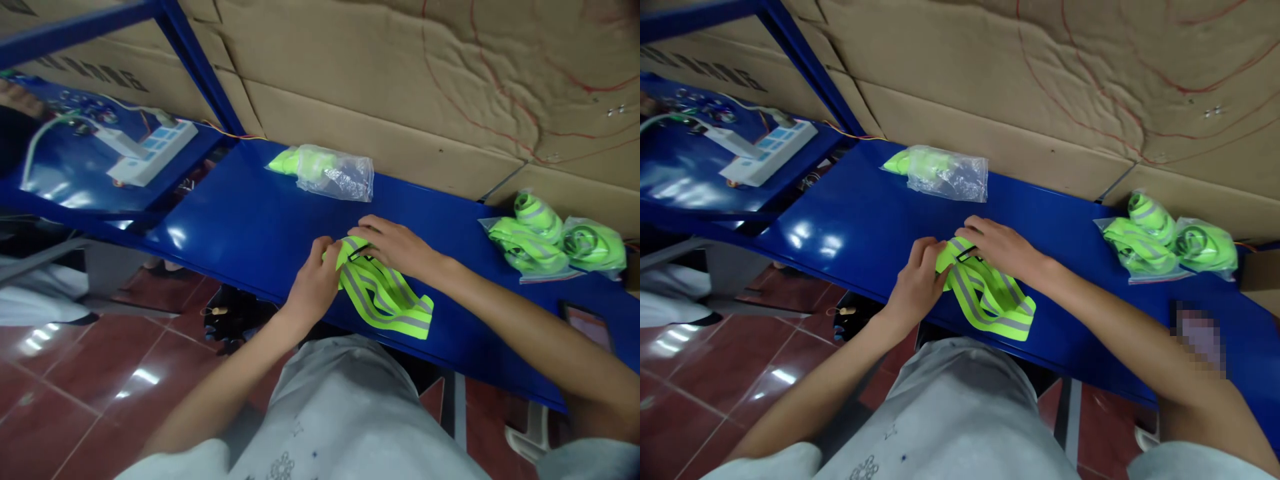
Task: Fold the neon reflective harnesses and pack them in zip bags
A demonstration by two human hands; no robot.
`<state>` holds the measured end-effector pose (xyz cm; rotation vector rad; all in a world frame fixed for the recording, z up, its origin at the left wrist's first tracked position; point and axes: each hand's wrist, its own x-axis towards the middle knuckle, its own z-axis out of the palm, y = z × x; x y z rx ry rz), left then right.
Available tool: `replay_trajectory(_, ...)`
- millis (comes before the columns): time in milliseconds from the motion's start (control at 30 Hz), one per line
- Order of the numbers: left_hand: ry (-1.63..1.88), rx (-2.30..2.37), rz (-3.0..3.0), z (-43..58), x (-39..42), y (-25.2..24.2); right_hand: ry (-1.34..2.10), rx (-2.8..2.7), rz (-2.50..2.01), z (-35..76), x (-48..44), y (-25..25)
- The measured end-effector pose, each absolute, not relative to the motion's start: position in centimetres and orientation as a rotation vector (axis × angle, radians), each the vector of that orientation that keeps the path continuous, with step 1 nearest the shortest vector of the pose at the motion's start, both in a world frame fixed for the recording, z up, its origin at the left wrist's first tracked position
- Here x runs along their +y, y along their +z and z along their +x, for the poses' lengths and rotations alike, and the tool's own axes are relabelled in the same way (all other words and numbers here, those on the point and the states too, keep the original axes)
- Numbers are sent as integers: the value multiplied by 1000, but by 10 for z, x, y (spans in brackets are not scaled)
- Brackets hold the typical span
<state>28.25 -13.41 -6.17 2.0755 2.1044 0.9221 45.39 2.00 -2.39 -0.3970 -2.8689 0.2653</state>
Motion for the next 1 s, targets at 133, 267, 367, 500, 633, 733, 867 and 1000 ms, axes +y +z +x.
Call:
replay_trajectory(133, 940, 1973, 2392, 284, -138, -73, -11, -2789, -359, 478, -1, -37)
replay_trajectory(267, 858, 1739, 2542, 284, -149, -69, -65, -2780, -229, 502, -10, -50)
replay_trajectory(367, 873, 1576, 2491, 285, -160, -64, -65, -2766, -186, 513, -12, -55)
replay_trajectory(500, 1051, 1620, 2272, 288, -155, -60, 112, -2845, -271, 506, -9, -40)
replay_trajectory(633, 1027, 1960, 1990, 286, -137, -57, 309, -3036, -375, 481, 4, -17)
replay_trajectory(733, 936, 2054, 1761, 277, -125, -54, 413, -3016, -405, 460, 22, -13)
replay_trajectory(867, 753, 2042, 1764, 265, -114, -49, 608, -2985, -397, 440, 55, -20)
replay_trajectory(1000, 755, 2125, 1987, 271, -111, -46, 894, -3092, -366, 435, 70, -14)
